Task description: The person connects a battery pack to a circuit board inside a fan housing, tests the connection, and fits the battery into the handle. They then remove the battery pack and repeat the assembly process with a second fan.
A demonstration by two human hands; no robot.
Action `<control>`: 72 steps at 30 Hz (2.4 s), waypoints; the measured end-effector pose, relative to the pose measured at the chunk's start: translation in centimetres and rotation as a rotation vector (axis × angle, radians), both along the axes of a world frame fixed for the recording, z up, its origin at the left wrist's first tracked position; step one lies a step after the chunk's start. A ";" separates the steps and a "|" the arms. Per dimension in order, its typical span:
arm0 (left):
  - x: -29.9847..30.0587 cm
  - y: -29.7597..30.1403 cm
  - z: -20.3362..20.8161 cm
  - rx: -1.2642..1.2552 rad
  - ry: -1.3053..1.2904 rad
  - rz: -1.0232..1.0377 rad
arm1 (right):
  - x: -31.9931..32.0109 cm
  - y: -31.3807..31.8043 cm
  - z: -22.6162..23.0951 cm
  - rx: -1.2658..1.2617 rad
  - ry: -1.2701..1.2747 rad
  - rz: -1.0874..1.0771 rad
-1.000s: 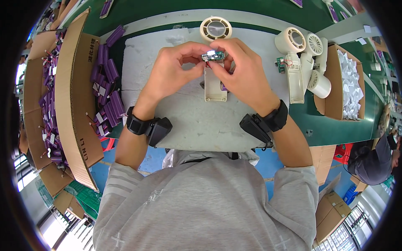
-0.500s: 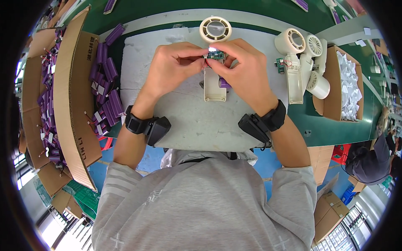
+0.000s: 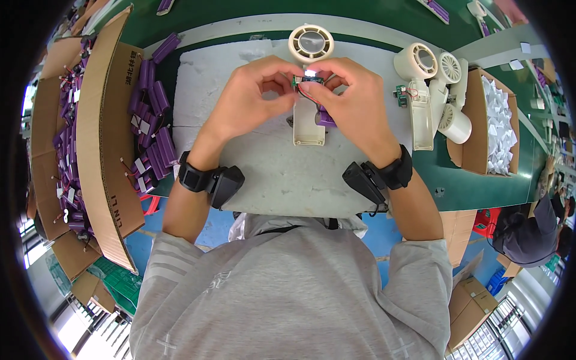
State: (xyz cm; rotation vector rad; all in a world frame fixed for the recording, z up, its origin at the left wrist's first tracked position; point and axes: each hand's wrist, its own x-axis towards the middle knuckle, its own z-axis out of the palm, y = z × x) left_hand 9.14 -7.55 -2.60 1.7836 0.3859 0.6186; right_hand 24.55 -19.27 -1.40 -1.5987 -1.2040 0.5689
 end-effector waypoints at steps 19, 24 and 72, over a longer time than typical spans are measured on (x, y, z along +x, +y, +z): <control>0.7 -2.0 1.1 -0.109 0.243 0.069 | 0.4 -0.5 0.7 -0.061 -0.182 0.044; 0.7 -2.2 0.9 -0.120 0.209 0.065 | 0.3 -0.5 1.0 -0.097 -0.147 0.047; 0.7 -0.8 0.1 -0.294 0.148 -0.012 | 0.2 -0.2 0.3 0.020 -0.303 -0.005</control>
